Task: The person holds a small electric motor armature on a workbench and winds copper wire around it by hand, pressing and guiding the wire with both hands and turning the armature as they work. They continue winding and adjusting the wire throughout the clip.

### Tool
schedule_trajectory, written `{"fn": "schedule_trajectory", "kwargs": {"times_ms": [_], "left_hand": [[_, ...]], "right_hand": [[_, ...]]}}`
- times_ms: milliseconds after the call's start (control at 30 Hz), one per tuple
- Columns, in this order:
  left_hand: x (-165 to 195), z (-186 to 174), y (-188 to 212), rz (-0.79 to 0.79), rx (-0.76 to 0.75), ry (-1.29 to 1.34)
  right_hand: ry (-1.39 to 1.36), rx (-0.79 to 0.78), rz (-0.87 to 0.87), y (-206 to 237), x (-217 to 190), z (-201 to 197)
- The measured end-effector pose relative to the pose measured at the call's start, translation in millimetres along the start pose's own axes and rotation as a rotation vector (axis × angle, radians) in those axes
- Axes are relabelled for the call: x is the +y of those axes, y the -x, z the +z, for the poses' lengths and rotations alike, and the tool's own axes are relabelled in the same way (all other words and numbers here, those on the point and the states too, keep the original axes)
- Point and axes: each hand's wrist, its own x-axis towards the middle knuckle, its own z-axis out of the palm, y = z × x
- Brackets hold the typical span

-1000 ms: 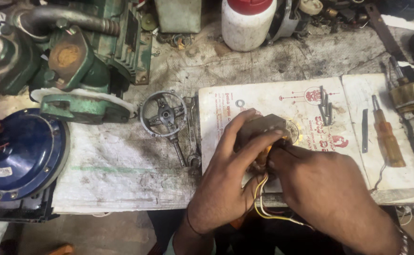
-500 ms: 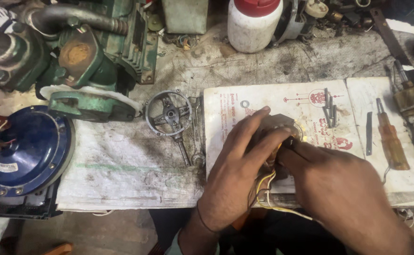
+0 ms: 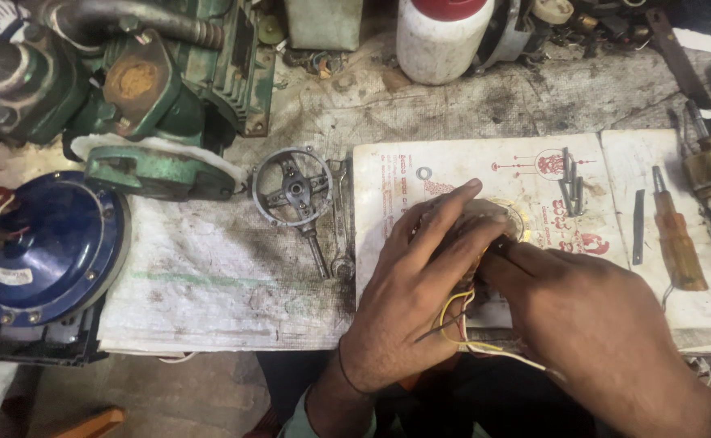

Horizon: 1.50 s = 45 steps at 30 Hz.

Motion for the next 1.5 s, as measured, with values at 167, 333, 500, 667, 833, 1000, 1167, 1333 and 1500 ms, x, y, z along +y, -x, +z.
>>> {"fn": "schedule_trajectory", "kwargs": {"times_ms": [167, 333, 500, 667, 833, 1000, 1167, 1333, 1500], "left_hand": [[0.0, 8.7, -3.6, 0.002, -0.008, -0.034], [-2.4, 12.8, -0.2, 0.013, 0.010, -0.068], [-2.6, 15.2, 0.1, 0.003, 0.011, -0.125], [-2.2, 14.2, -1.7, 0.026, -0.012, -0.146], [-1.2, 13.0, -0.8, 0.020, -0.017, -0.123], [0.9, 10.2, -0.4, 0.016, -0.015, -0.191], [1.7, 8.3, -0.2, 0.032, -0.017, -0.117], [0.4, 10.6, 0.7, 0.024, -0.050, -0.172], [0.4, 12.3, 0.3, 0.022, -0.066, -0.222]], "right_hand": [[0.078, -0.196, 0.129, -0.7, -0.3, -1.5], [0.063, -0.073, 0.031, -1.8, 3.6, 4.8], [0.095, -0.015, -0.009, -4.6, 6.5, 9.1], [0.043, -0.175, 0.115, -0.9, 6.4, 6.7], [0.080, -0.137, 0.027, -1.1, 6.3, 1.1], [0.025, -0.065, 0.024, -2.9, 6.3, 0.1], [0.050, -0.020, 0.048, -2.8, 9.6, 3.0], [0.080, -0.024, -0.022, -2.7, 14.4, 8.9], [0.116, -0.118, 0.025, -4.5, 18.8, 15.6]]}}
